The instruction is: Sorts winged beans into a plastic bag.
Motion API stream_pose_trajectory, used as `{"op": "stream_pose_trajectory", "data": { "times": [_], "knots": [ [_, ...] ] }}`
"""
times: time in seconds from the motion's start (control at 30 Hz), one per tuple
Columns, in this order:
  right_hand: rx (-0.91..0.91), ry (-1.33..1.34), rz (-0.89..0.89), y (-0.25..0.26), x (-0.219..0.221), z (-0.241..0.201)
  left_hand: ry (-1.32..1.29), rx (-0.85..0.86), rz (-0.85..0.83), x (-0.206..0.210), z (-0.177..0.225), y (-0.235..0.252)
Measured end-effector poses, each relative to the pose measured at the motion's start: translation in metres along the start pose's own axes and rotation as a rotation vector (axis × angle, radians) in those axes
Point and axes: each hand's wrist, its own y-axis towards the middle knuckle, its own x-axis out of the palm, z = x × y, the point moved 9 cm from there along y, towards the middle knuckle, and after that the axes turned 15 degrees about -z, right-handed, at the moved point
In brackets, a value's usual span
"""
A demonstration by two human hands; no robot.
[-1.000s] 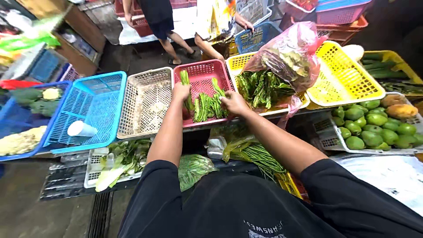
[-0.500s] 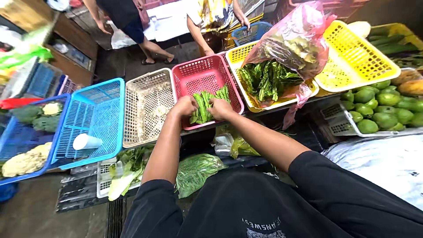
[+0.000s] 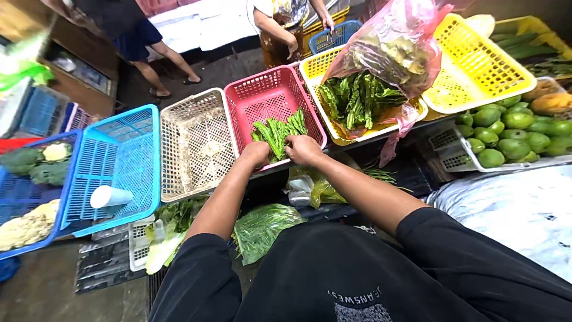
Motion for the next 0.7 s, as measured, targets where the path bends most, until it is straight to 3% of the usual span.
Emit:
{"op": "stream_pose_trajectory", "data": {
  "times": [0.13,0.27,0.4,0.5,0.57,0.7],
  "knots": [
    [0.006,-0.020,-0.101,0.002,0.001,-0.003,-0.185,0.091,0.003,-0.012,-0.008,-0.025],
    [-0.078,-0.049,-0.141,0.003,0.003,-0.009,-0.543,0.239,0.097,-0.040,-0.016,-0.071],
    [-0.157,-0.133,-0.192,0.005,0.008,-0.015,-0.708,0.325,0.205,-0.054,-0.032,-0.093],
    [-0.167,-0.114,-0.179,0.006,0.010,-0.009,-0.864,0.262,0.398,-0.056,-0.052,-0.095],
    [-0.183,-0.054,-0.146,0.006,0.007,-0.005,-0.939,0.101,0.517,-0.047,-0.064,-0.086],
    [-0.247,0.067,-0.132,-0.006,-0.001,-0.006,-0.924,-0.172,0.567,-0.041,-0.063,-0.074]
  ]
}}
